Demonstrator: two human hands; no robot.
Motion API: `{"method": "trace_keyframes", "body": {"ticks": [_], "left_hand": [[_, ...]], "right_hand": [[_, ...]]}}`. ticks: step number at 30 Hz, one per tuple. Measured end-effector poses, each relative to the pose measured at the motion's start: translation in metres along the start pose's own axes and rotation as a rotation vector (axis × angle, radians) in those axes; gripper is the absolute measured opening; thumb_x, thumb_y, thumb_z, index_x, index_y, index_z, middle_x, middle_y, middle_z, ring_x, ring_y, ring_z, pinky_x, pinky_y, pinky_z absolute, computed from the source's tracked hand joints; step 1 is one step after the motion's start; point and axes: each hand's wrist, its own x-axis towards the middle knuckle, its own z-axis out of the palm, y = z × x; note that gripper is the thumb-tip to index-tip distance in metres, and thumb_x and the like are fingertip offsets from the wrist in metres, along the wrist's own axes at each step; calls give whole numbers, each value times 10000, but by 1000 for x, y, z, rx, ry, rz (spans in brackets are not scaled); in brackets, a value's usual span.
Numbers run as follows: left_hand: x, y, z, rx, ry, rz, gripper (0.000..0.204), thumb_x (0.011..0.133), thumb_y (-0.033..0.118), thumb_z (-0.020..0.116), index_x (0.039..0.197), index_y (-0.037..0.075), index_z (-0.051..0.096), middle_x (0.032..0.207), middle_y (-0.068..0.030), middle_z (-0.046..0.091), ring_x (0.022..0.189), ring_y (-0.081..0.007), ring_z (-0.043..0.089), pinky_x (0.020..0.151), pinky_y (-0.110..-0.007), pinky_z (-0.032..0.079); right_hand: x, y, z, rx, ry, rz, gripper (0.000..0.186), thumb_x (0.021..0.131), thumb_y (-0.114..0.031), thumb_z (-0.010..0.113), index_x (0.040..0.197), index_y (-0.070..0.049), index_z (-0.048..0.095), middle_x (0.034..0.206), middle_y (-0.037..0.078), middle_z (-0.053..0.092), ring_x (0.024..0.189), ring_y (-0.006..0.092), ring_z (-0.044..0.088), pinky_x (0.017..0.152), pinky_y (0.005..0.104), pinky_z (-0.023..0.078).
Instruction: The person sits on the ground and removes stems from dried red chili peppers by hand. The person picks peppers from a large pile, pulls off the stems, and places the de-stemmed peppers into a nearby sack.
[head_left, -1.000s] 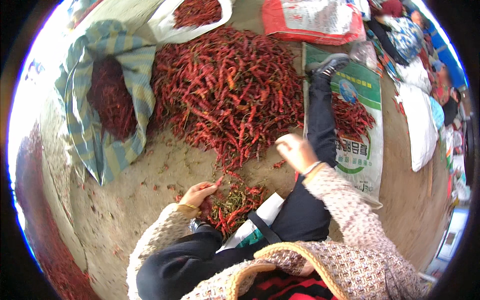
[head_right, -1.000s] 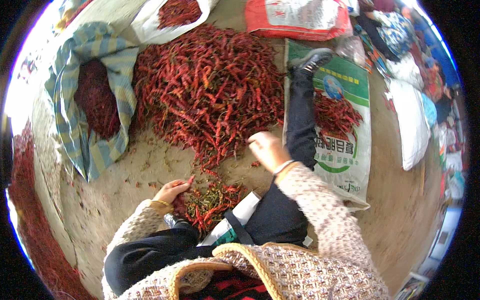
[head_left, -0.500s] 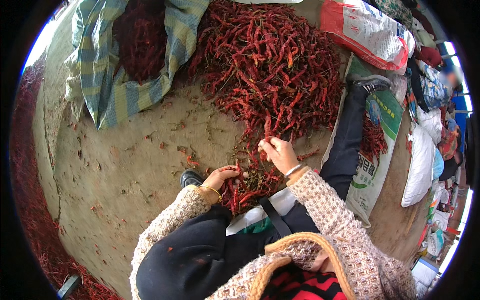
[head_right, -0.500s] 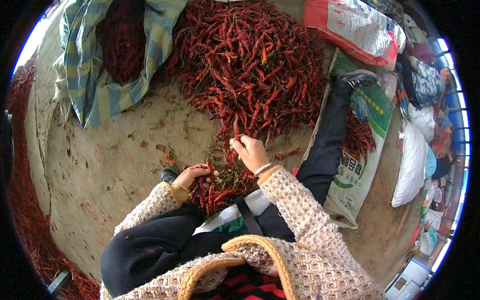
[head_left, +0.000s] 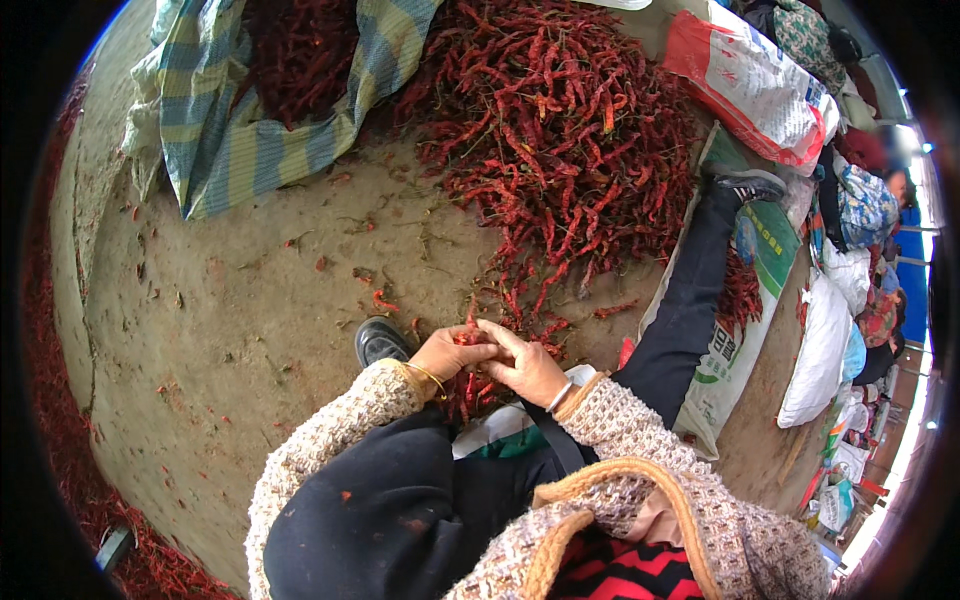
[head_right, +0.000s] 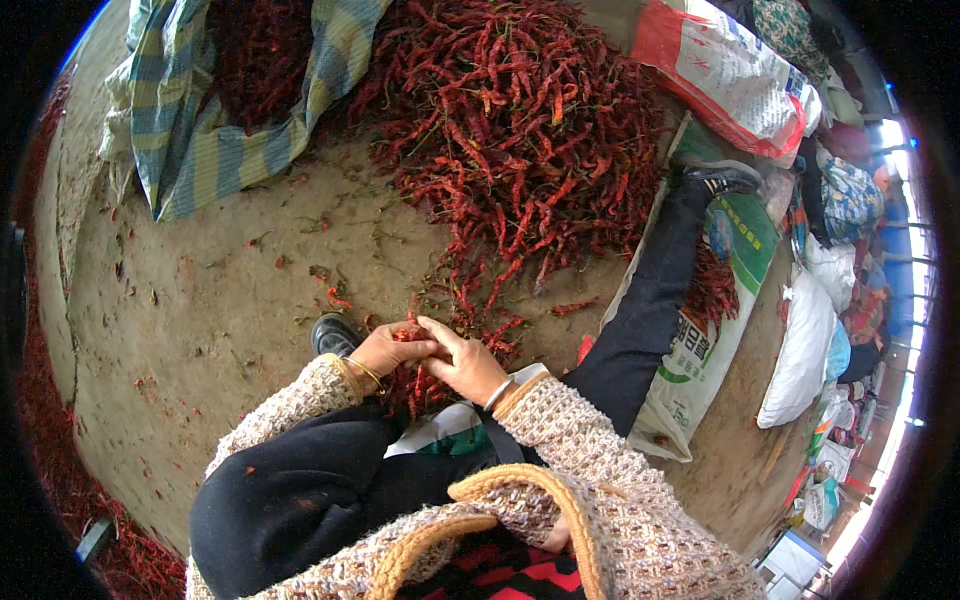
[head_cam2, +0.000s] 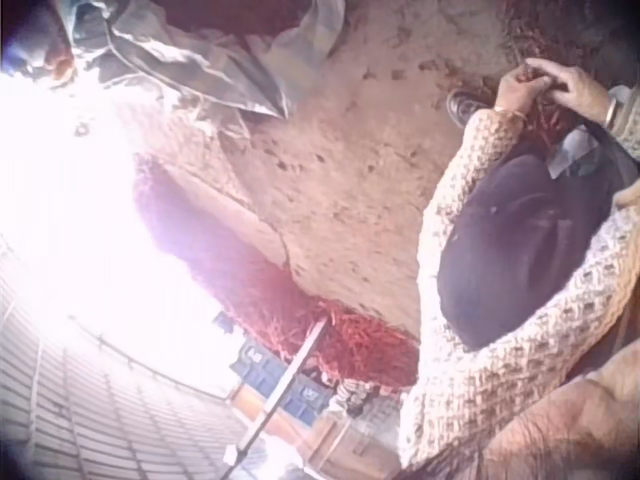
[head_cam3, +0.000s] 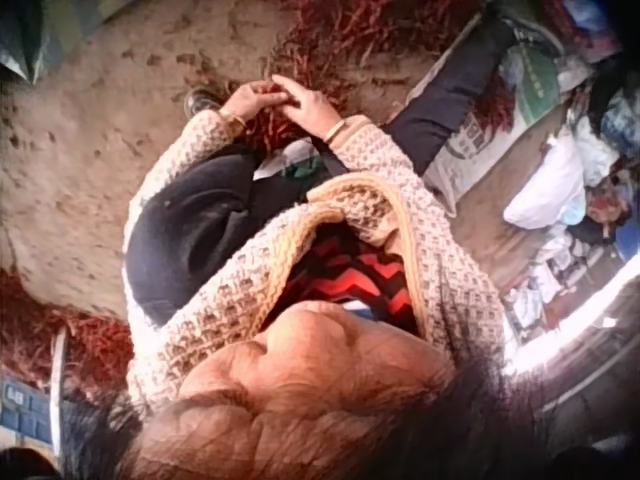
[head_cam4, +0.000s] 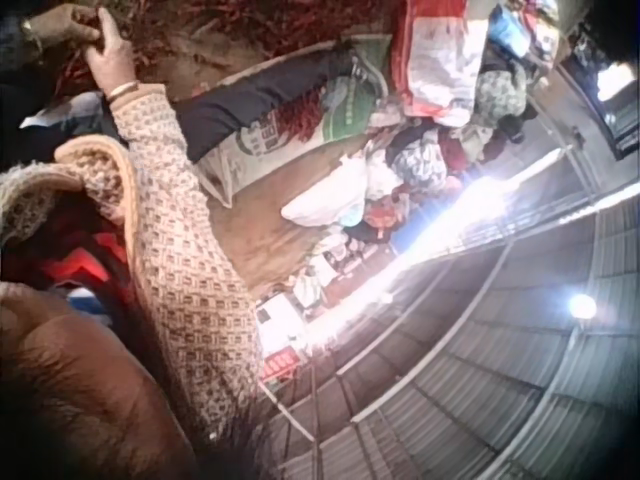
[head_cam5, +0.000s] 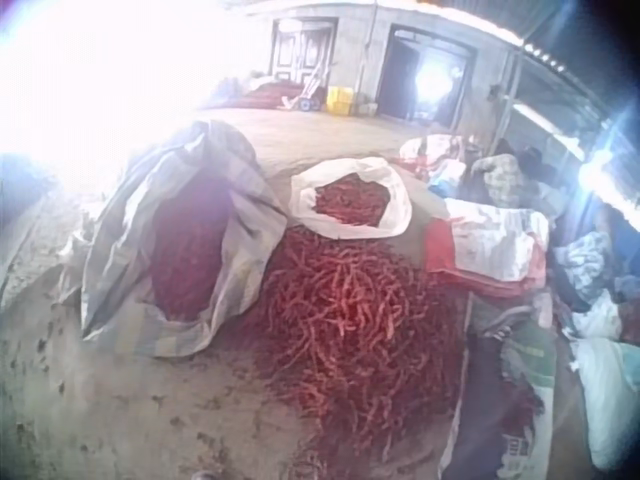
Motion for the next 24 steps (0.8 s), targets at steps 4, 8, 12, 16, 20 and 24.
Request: {"method": "trace_keyframes", "body": {"ticks": [4,8,12,16,20,24], "left_hand": [[4,-8,-12,52,98,98,144,845,131,659,953,36,641,680,32,556,592,-43,470,555,-196,382],[5,-7,-5,388,374,488,241,856,122,635,1071,18,598,775,-36,636,646,-113,569,612,-235,450],[-10,23,5,1212,-146,877,387,792,109,635,1162,40,550,984,-139,647,905,-314,625,774,-380,498],[-4,8,-1,1227,-265,745,394,782,125,623,1159,36,552,981,-178,609,909,-354,596,775,-423,487],[-3,-12,-12,1186,-243,623,360,791,143,620,1128,37,556,994,-185,598,911,-360,596,752,-416,495],[-10,2,4,993,-139,431,258,827,191,607,1029,31,605,859,-193,635,803,-353,625,700,-408,498]], "right_hand": [[-7,10,0,560,-272,492,257,872,-159,622,1078,-6,607,811,76,680,546,94,566,492,221,429],[-17,44,-8,131,-34,411,259,886,-258,606,867,-4,652,666,21,628,487,69,493,455,222,369],[-18,48,-5,99,-54,167,274,908,-266,571,871,-1,626,668,1,572,580,87,509,532,244,393],[-17,32,-15,804,-164,492,174,922,-180,546,933,-12,590,701,-7,575,614,80,542,556,243,453],[-16,12,-11,638,22,365,225,904,-171,576,1028,9,523,720,25,607,600,93,565,548,232,472],[-15,10,-14,763,61,316,224,904,-190,590,1029,-10,545,735,33,625,596,78,571,528,214,467]]}}
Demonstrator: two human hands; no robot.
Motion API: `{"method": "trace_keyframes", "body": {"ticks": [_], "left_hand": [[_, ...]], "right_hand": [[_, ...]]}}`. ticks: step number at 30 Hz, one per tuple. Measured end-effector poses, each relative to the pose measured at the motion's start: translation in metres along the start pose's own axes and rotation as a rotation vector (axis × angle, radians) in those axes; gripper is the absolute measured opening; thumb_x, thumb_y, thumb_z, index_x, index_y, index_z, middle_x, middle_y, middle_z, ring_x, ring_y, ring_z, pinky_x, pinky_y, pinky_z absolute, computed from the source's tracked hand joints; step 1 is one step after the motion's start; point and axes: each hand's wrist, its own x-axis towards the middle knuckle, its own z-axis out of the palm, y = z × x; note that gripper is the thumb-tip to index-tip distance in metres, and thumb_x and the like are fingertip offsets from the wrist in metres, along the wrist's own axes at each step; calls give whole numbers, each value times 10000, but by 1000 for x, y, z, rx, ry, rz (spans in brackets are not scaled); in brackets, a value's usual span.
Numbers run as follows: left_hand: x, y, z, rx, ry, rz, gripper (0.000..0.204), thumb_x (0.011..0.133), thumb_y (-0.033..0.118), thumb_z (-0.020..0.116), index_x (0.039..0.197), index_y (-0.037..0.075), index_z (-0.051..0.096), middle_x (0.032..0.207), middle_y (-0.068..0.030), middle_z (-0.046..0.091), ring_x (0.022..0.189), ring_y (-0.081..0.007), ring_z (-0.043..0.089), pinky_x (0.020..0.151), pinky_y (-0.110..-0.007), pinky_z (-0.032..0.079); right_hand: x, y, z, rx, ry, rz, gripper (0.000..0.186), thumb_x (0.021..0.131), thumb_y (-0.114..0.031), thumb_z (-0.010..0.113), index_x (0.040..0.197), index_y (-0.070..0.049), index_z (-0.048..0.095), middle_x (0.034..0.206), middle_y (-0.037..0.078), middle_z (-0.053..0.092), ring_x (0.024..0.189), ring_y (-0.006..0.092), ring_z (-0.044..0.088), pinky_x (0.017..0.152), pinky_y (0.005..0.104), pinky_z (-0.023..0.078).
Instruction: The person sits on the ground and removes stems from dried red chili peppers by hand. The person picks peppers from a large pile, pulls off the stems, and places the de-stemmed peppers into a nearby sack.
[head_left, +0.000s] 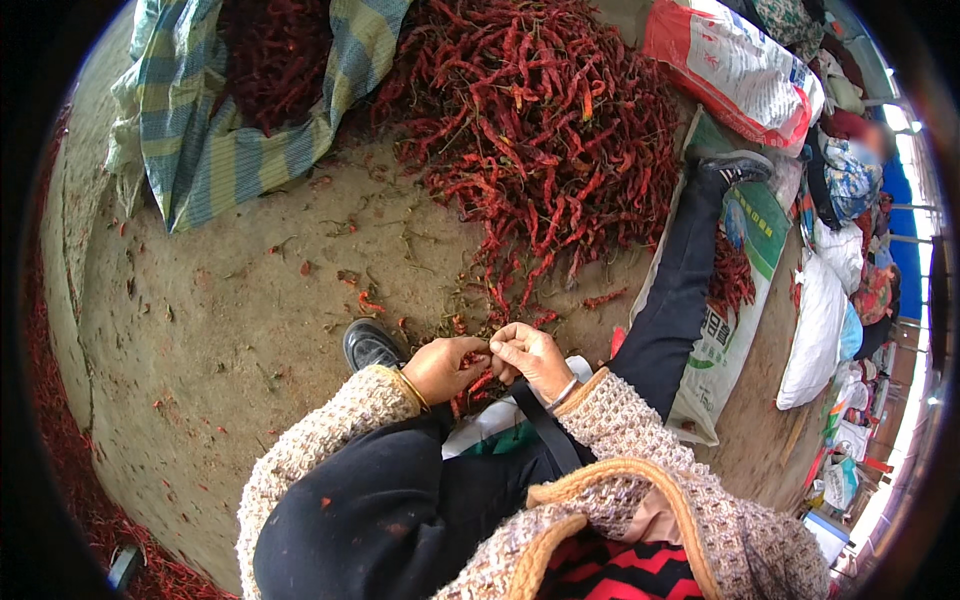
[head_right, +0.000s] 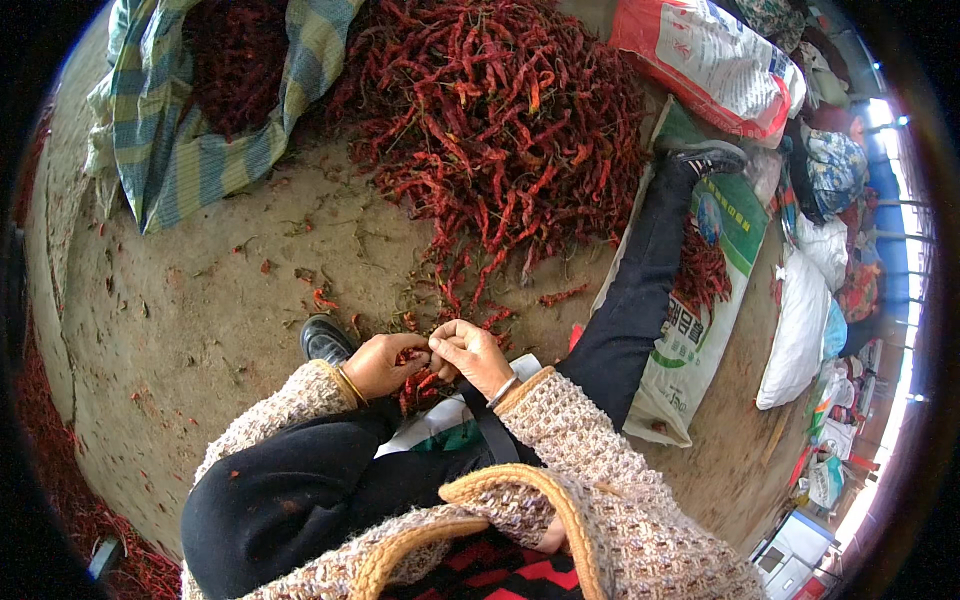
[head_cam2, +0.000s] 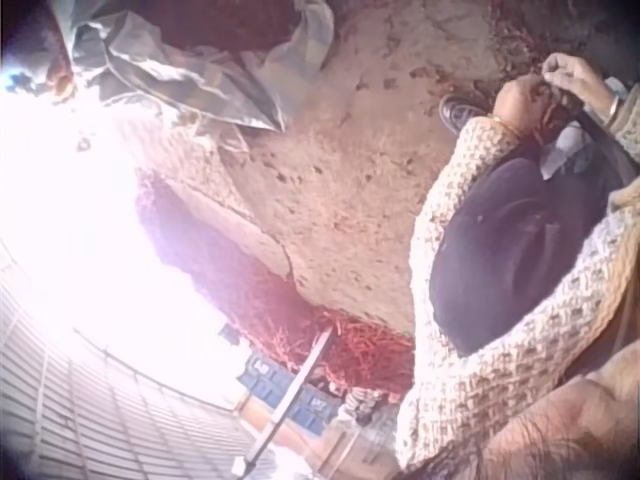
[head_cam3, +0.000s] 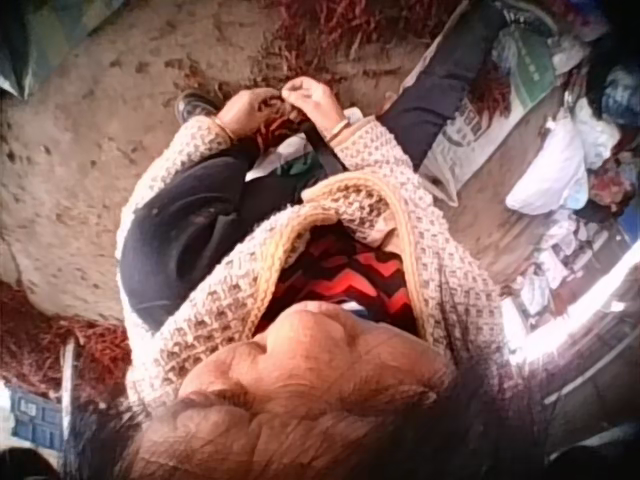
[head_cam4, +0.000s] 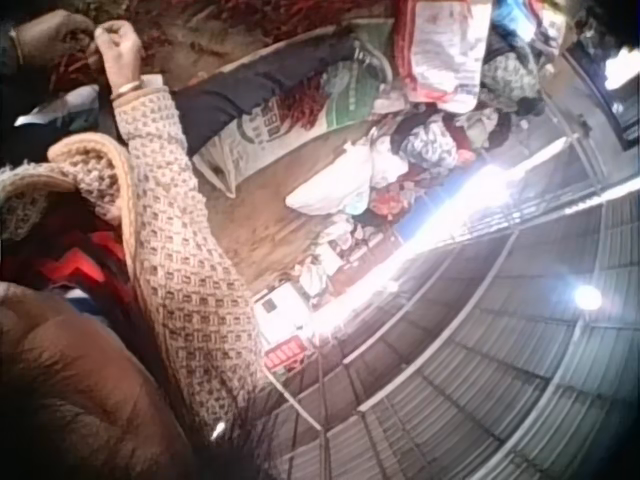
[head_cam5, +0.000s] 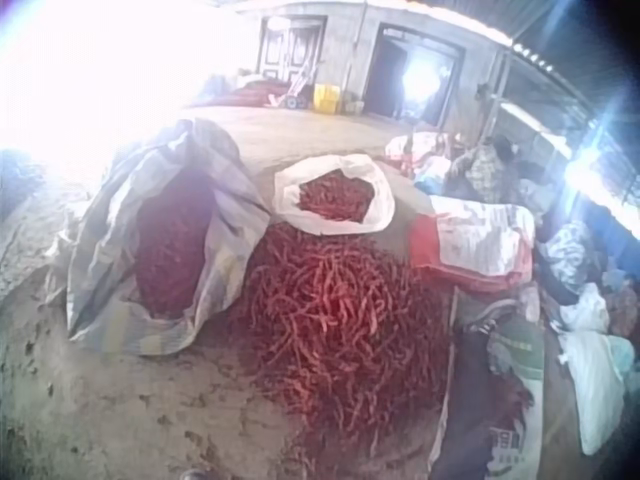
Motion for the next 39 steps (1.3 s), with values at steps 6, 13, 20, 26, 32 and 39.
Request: {"method": "trace_keyframes", "body": {"ticks": [6,13,20,26,32,39], "left_hand": [[2,-8,4,-83,78,-78,233,858,175,581,992,-13,614,806,-183,634,734,-229,631,686,-357,487],[2,-35,3,-160,256,-501,278,817,233,570,917,-14,650,701,-179,624,674,-243,620,664,-353,480],[17,-40,13,-431,199,-465,366,819,304,675,930,-42,638,732,-52,628,650,-105,537,602,-271,446],[-1,-44,9,-648,251,-604,268,898,245,582,949,-11,639,617,-28,582,467,-98,480,446,-248,394],[3,-37,13,-1001,81,-398,316,933,185,539,1170,-22,575,760,-19,627,522,-69,480,471,-222,405],[1,-43,7,-826,231,-434,169,933,169,526,994,34,605,768,1,605,570,-68,523,531,-202,438]], "right_hand": [[4,-1,1,321,-5,85,262,937,-300,535,965,-48,602,707,-2,606,561,46,535,472,186,415],[-15,-2,37,-723,-431,-714,277,898,-294,547,797,-48,624,687,77,607,568,197,570,594,322,480],[122,13,-62,-1394,183,59,534,915,-457,463,690,10,591,641,206,568,589,320,575,596,430,456],[34,28,-1,-1301,20,-233,466,944,-381,420,705,-10,573,651,225,572,648,396,578,598,494,451],[10,35,6,-1360,-165,-225,426,943,-361,424,754,-22,600,648,224,594,631,406,592,584,485,479],[54,0,-15,-1035,155,-231,491,947,-416,429,724,-7,582,560,169,539,515,301,557,468,403,424]]}}
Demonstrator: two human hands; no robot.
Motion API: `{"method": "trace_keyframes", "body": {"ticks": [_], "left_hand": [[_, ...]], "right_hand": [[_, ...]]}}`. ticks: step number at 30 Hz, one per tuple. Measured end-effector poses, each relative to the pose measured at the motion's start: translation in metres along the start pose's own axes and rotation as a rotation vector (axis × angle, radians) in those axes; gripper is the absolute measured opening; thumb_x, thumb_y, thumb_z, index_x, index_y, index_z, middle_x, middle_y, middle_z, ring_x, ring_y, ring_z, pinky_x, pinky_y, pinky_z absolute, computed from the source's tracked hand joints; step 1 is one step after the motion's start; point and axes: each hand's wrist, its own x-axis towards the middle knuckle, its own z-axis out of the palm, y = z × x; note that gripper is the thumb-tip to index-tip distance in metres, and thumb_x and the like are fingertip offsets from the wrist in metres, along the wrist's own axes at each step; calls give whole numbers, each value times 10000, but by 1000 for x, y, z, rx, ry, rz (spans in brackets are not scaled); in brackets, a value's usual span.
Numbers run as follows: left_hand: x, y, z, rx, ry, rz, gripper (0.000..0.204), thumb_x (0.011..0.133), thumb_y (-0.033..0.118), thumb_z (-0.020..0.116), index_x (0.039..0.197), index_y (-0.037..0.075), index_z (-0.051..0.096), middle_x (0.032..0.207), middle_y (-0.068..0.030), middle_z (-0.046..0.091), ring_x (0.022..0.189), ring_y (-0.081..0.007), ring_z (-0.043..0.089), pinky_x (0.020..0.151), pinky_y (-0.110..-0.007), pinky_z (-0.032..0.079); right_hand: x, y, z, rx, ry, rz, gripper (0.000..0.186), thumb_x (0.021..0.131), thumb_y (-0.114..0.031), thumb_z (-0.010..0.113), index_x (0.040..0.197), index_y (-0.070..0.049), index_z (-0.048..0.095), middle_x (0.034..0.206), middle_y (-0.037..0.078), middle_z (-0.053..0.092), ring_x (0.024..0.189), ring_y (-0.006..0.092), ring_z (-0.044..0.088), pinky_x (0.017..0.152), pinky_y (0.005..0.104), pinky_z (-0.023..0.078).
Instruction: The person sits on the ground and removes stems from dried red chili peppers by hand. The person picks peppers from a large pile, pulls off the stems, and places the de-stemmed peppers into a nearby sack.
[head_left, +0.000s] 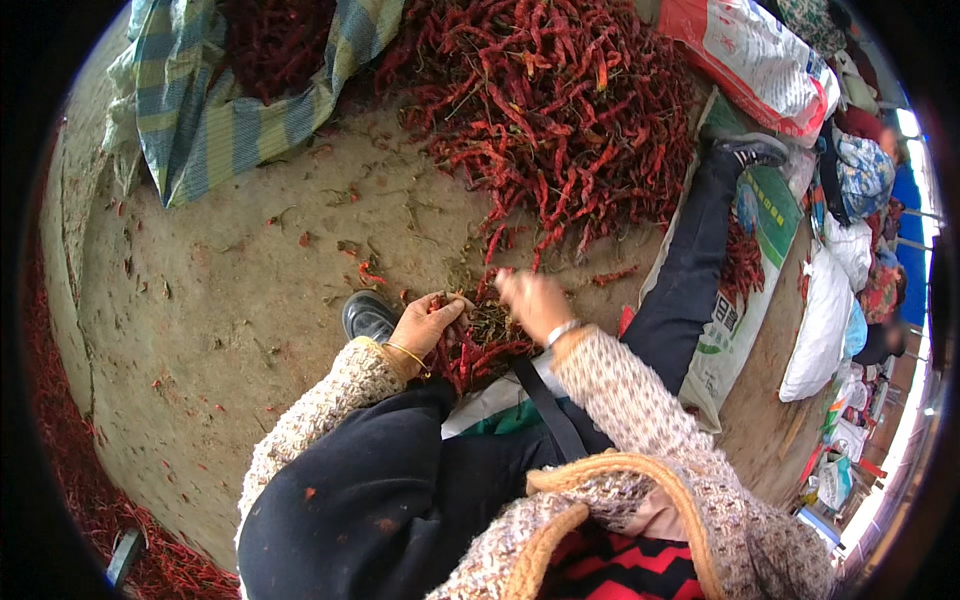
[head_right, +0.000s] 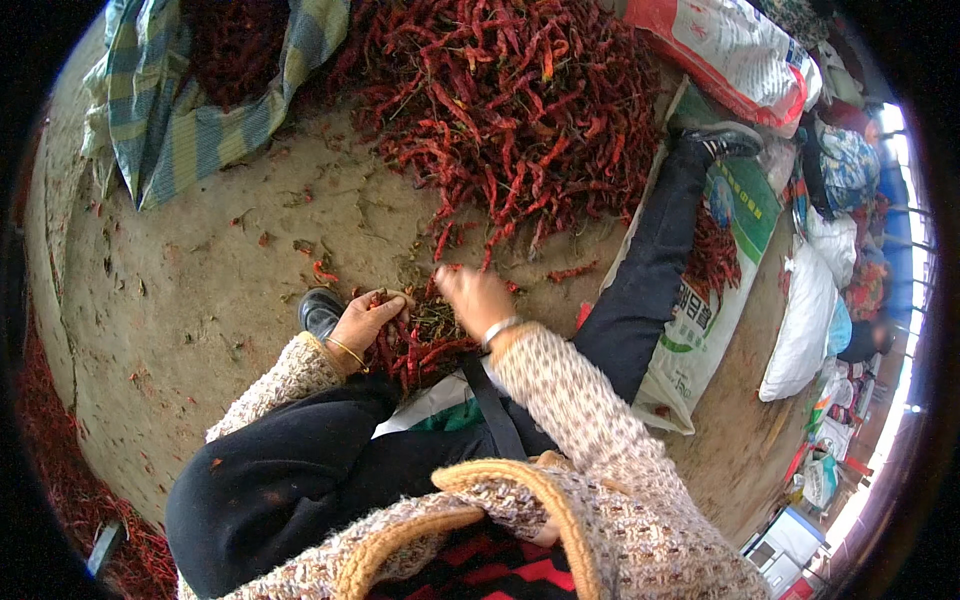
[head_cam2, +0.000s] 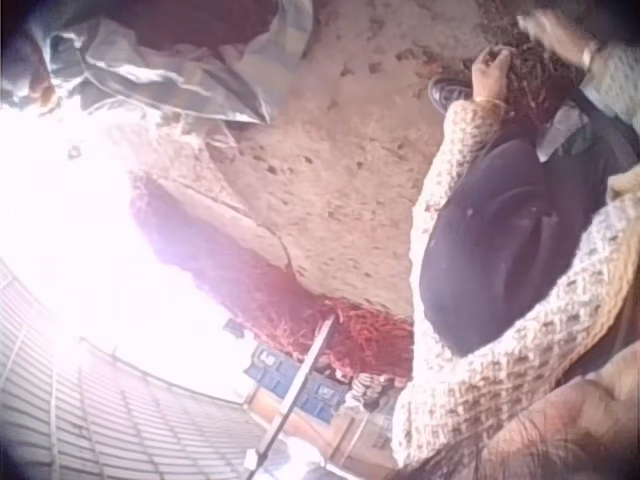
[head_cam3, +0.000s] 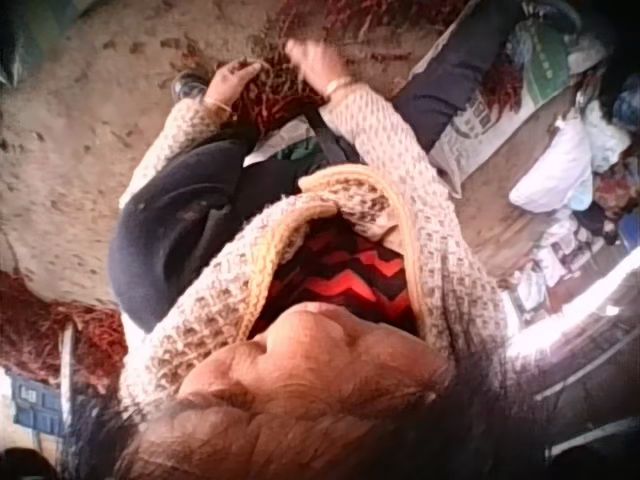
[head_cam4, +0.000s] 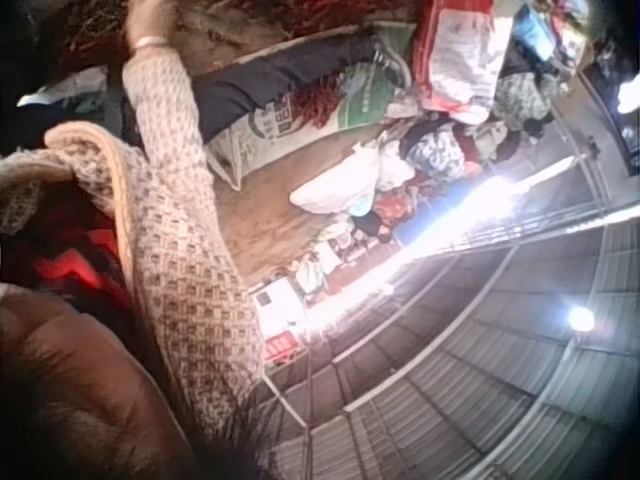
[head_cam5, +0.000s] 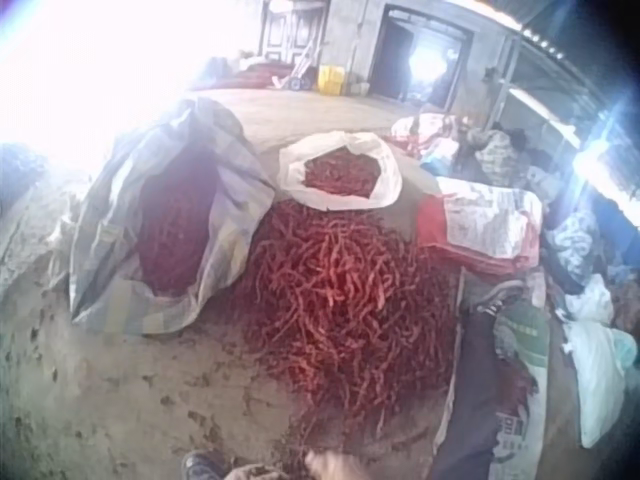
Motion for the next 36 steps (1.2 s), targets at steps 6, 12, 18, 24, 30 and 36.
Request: {"method": "trace_keyframes", "body": {"ticks": [6,12,18,24,30,36], "left_hand": [[6,-6,4,-43,112,2,110,847,142,648,878,43,611,686,16,567,571,-97,511,547,-248,429],[-7,6,7,-147,203,-116,105,838,137,651,890,47,633,645,18,555,548,-93,504,517,-244,422],[-6,2,7,-237,9,-53,207,894,162,595,1057,38,625,670,27,553,557,-88,518,513,-237,441],[-10,5,6,191,52,340,223,888,125,604,1078,9,618,807,-5,607,678,-102,550,628,-253,471],[-15,9,8,803,-254,641,249,840,90,615,1078,20,603,950,-168,626,848,-316,622,712,-362,492],[-17,7,6,837,-318,539,185,844,151,618,956,5,601,856,-176,617,783,-330,608,675,-389,482]], "right_hand": [[74,14,17,-350,78,131,307,854,-272,610,727,6,624,624,170,610,547,237,594,546,369,492],[-9,-18,15,603,-203,242,207,864,-208,625,902,-17,557,667,29,619,459,57,519,412,204,369],[-32,-12,20,887,-341,284,181,891,-163,593,955,-1,543,729,72,645,465,63,501,423,206,387],[-42,-4,23,633,-300,358,211,877,-197,621,835,10,632,653,38,631,451,71,515,431,215,402],[-58,-24,16,680,-199,335,143,898,-161,592,893,-19,574,667,21,612,508,73,544,459,211,429],[-66,-24,23,706,-86,202,174,912,-138,574,991,-15,479,671,33,606,581,80,577,519,239,482]]}}
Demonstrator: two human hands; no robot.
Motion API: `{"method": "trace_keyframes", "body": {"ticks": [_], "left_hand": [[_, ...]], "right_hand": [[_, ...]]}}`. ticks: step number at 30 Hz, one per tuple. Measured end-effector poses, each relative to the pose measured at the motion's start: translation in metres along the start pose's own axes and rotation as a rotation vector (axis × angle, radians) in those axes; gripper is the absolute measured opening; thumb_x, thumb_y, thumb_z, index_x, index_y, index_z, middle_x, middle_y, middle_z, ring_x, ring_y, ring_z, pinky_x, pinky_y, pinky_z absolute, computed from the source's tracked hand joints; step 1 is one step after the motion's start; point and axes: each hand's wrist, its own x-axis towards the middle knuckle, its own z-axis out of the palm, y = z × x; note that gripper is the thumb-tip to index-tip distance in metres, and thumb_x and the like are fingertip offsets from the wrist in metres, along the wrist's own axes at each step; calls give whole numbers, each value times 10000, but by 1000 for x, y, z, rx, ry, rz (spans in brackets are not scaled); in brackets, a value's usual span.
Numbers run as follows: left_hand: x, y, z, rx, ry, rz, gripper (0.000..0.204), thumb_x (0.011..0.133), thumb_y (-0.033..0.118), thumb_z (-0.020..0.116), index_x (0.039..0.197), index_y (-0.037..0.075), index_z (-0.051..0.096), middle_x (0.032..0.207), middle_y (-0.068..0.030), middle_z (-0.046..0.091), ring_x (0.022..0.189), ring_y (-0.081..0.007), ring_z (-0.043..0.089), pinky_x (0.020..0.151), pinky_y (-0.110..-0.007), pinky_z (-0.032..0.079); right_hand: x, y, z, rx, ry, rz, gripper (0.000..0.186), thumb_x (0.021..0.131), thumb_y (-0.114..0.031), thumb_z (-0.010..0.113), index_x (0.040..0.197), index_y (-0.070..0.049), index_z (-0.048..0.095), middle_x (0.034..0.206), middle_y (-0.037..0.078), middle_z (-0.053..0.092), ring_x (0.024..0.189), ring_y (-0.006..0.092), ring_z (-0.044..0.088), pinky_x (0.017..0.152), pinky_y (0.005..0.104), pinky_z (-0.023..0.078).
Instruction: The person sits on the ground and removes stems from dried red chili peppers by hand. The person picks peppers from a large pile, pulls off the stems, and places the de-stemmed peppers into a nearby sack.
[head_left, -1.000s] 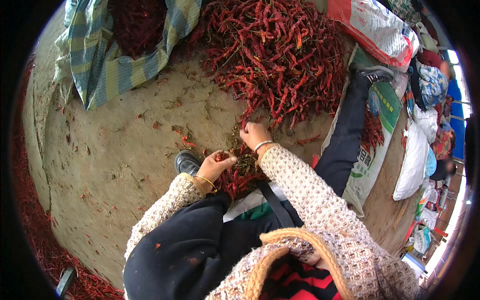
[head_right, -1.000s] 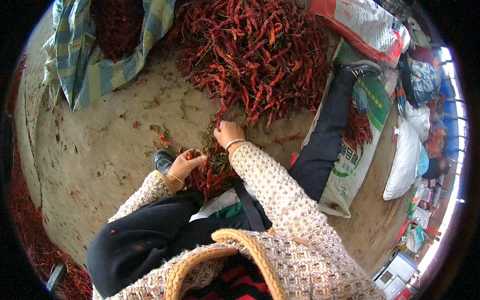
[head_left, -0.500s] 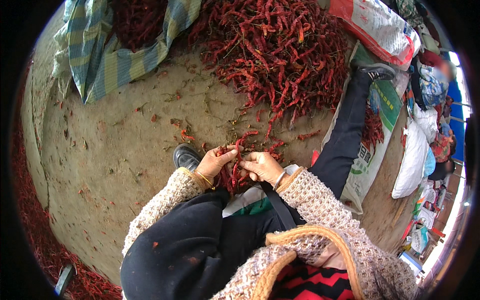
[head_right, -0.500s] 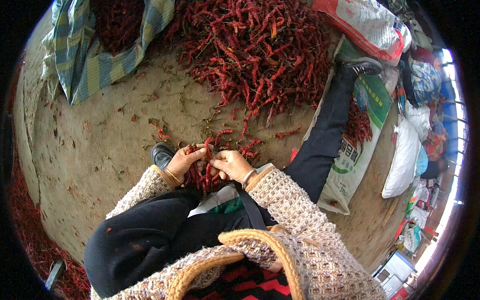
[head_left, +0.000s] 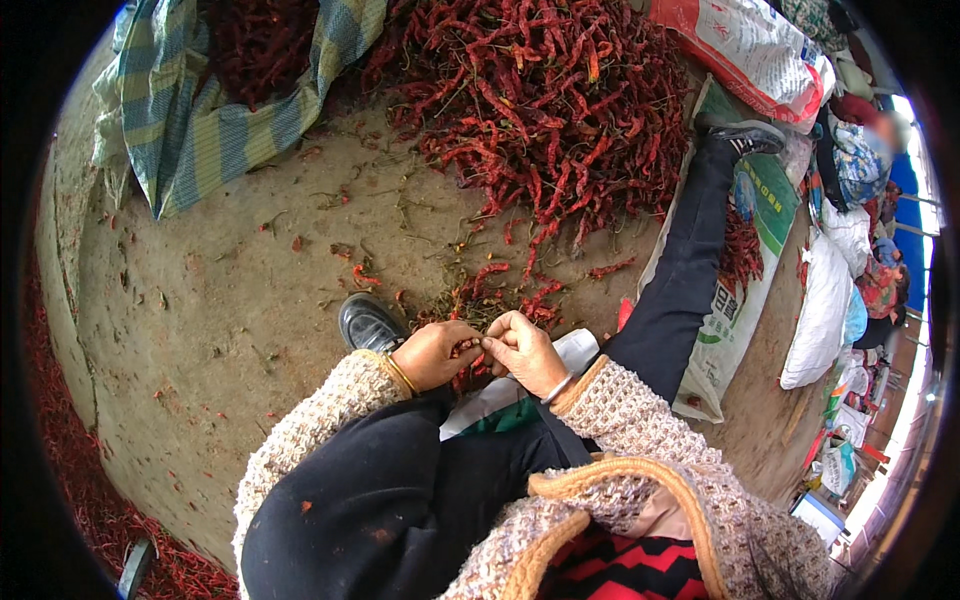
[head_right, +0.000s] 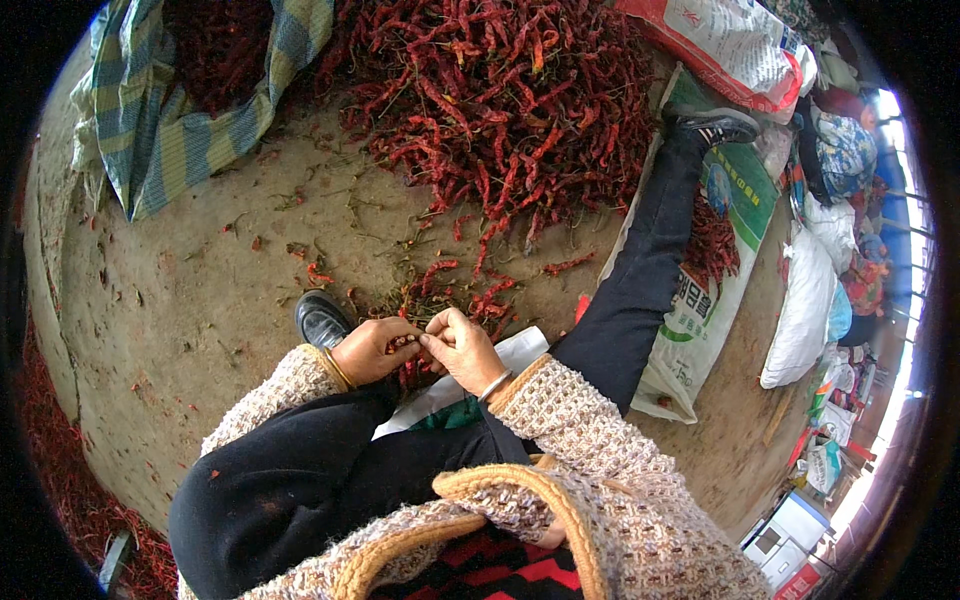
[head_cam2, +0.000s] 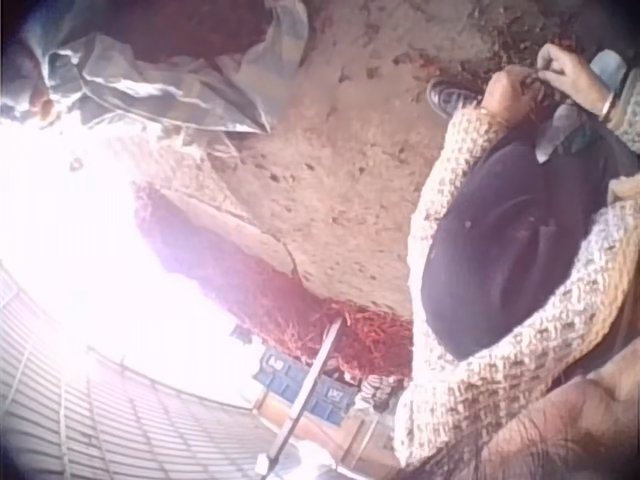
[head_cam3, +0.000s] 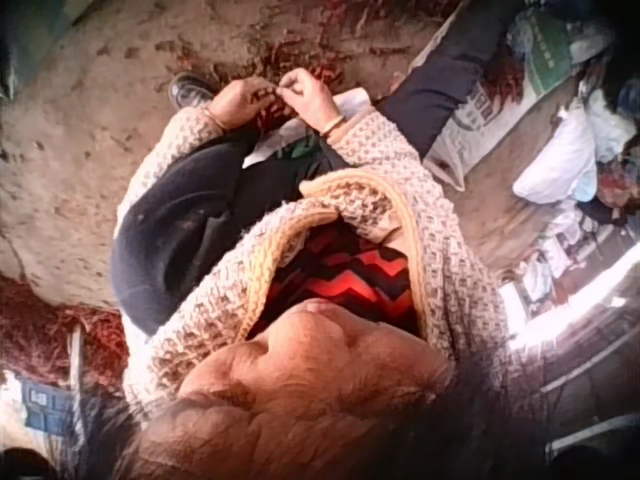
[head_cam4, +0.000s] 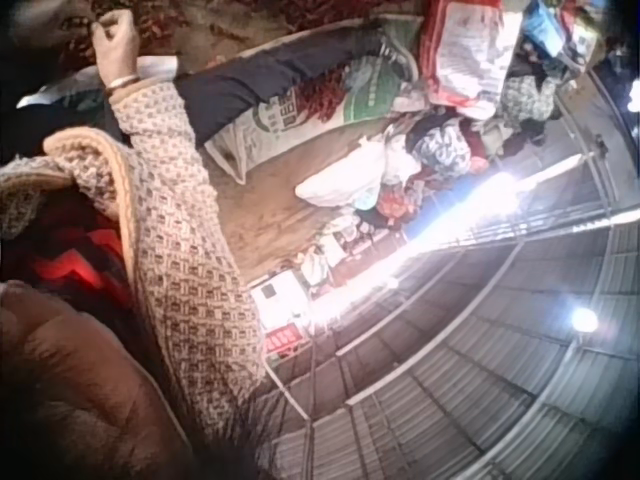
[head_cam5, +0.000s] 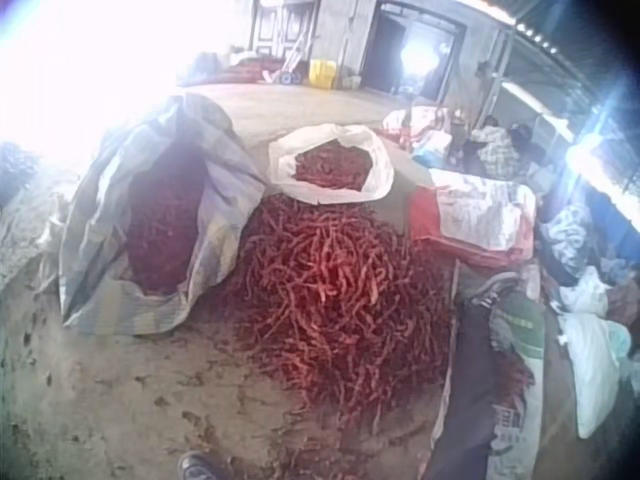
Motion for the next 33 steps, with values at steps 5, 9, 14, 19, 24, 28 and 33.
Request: {"method": "trace_keyframes", "body": {"ticks": [5,9,14,19,24,28,33], "left_hand": [[2,7,-1,29,66,-46,156,820,152,624,882,10,603,753,-189,604,703,-360,603,618,-397,483],[6,4,-2,256,226,-372,160,820,195,591,835,39,622,738,-193,615,714,-395,597,626,-442,492],[8,-7,-12,-555,498,-590,331,879,278,621,927,-45,572,736,-34,579,676,-152,537,636,-285,450],[11,-9,-8,-103,667,-321,268,843,236,653,941,-9,606,845,-125,574,822,-239,542,727,-327,440],[7,-4,-3,46,408,-316,220,866,175,598,994,-5,603,811,-188,609,744,-309,578,700,-363,470],[5,2,1,-178,181,-320,248,908,167,557,1068,-20,584,868,-139,649,779,-141,573,715,-322,478],[6,4,0,-323,117,-368,216,887,172,577,971,-25,605,790,-123,635,728,-148,572,684,-314,478]], "right_hand": [[-3,-8,8,-354,150,-344,211,885,-91,553,1076,-24,492,675,77,619,575,145,611,545,291,500],[-13,-31,23,-701,12,-874,224,851,-96,543,1068,-42,518,757,103,623,592,227,620,524,340,503],[84,-19,-52,-1293,189,-259,327,863,-225,603,1076,4,506,1086,148,486,726,263,615,640,355,534],[85,11,-48,-1230,40,-437,198,827,-163,613,942,-48,501,927,112,557,712,293,618,587,380,514],[36,-16,-15,-1313,57,-763,100,814,-88,527,888,-51,470,740,97,600,682,242,648,553,332,530],[29,-25,-7,-1247,36,-720,90,806,-75,529,872,-56,472,751,92,593,755,235,638,615,334,533],[24,-30,-11,-974,12,-629,224,783,-68,558,997,-33,501,803,126,605,784,291,630,636,394,520]]}}
